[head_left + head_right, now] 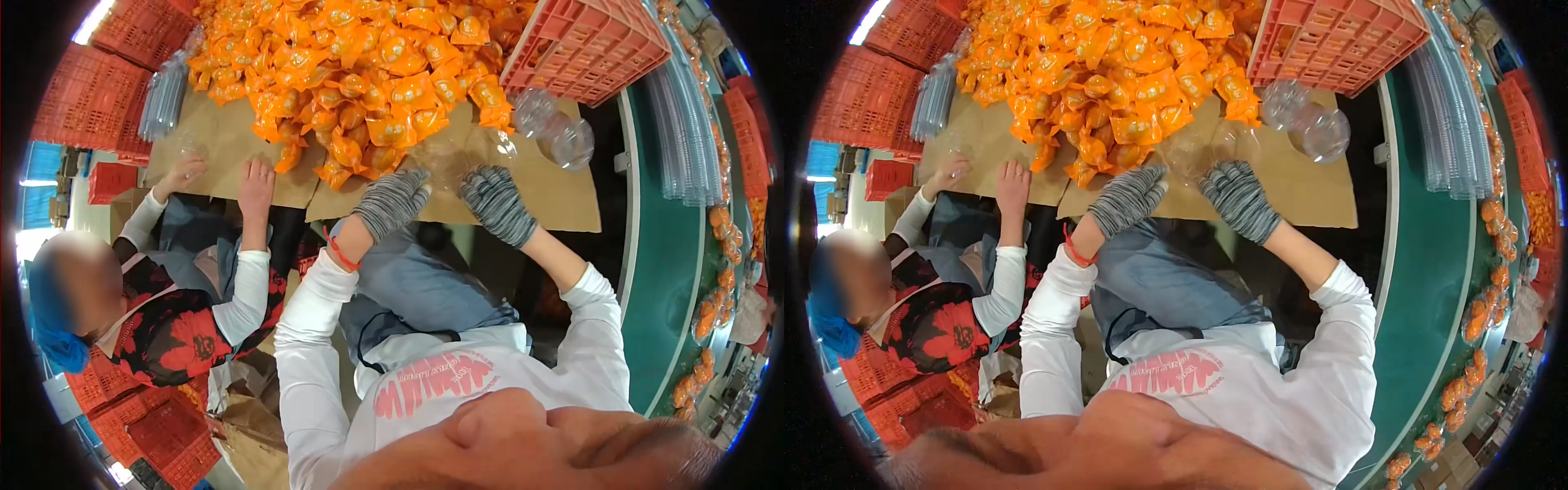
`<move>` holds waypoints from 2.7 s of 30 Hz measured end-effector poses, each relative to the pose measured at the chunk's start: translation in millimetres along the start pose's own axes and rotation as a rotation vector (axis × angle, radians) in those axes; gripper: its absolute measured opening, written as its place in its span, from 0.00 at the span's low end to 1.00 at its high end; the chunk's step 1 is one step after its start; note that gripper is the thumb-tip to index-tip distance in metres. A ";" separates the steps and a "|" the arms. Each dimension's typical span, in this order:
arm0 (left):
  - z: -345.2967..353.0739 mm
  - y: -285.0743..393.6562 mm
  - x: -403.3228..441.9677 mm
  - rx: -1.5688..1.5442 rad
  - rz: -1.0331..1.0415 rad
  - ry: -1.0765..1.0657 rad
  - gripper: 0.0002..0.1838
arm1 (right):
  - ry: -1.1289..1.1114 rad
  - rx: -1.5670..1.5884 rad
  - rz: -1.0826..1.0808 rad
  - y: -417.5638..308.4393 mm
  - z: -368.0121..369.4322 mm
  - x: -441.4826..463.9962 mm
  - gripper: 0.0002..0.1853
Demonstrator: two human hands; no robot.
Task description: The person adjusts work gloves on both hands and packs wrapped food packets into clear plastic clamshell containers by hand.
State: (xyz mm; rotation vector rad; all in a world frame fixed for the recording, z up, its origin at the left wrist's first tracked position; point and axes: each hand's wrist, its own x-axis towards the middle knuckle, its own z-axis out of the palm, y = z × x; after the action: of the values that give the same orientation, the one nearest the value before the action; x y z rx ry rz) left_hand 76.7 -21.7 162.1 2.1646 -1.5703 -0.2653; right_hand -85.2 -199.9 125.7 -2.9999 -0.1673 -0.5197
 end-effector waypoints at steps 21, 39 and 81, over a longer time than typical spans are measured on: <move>-12.3 -27.1 49.0 0.580 -0.172 0.060 0.27 | 0.010 0.086 -0.100 14.3 -45.2 24.6 0.16; -15.3 -41.7 62.9 0.469 -0.307 0.124 0.31 | -0.090 -0.060 0.200 31.9 -14.2 63.3 0.22; 25.9 28.6 49.4 -0.112 0.107 -0.365 0.34 | -0.359 0.191 0.350 62.3 35.8 119.5 0.35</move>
State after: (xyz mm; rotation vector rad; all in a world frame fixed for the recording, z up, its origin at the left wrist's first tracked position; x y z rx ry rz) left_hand 58.3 -81.5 157.8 2.0193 -1.8080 -0.7296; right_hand 46.2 -246.6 128.3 -2.8129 0.2651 0.0662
